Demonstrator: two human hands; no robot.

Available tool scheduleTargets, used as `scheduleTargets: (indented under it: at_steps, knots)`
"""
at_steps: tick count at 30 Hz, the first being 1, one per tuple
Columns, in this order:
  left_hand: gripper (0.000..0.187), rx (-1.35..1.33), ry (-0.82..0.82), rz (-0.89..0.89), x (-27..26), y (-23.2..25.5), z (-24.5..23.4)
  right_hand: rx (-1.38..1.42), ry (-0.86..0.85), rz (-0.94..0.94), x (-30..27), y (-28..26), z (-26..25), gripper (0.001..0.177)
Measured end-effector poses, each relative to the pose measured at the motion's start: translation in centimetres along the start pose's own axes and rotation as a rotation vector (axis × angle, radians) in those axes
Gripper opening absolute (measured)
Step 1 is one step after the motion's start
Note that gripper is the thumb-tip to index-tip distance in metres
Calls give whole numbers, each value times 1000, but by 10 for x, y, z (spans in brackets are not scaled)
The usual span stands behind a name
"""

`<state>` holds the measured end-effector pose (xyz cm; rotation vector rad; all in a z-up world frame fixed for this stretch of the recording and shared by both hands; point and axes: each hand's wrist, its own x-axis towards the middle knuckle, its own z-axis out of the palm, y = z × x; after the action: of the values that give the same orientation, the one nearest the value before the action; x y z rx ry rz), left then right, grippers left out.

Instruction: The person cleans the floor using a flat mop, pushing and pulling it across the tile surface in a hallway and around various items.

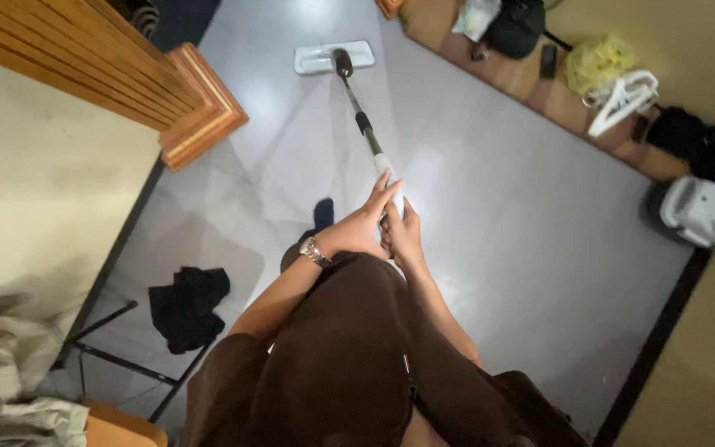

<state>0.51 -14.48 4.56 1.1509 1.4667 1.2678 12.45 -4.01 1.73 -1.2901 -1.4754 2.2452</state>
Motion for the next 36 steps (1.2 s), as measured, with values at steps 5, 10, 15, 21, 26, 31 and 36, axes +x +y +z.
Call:
scheduleTargets:
  at_steps: [5, 10, 15, 21, 26, 31, 36]
  knots:
    - [131, 174, -142, -56, -42, 16, 68, 373, -15, -27, -56, 77, -47, 29]
    - [131, 303, -172, 27, -98, 27, 151, 538, 55, 26, -139, 115, -72, 55]
    - [125, 433, -262, -111, -129, 26, 196, 494, 186, 163, -192, 118, -68, 64]
    - [99, 302, -112, 28, -130, 13, 194, 459, 248, 49, -179, 132, -65, 56]
    - [89, 194, -137, -76, -106, 27, 154, 502, 245, -10, -143, 118, -48, 53]
    - [71, 170, -132, -169, -70, 28, 93, 290, 227, -84, -100, 66, -9, 60]
    - [61, 160, -67, 75, -29, -3, 17, 333, 195, -226, -24, 33, 38, 58]
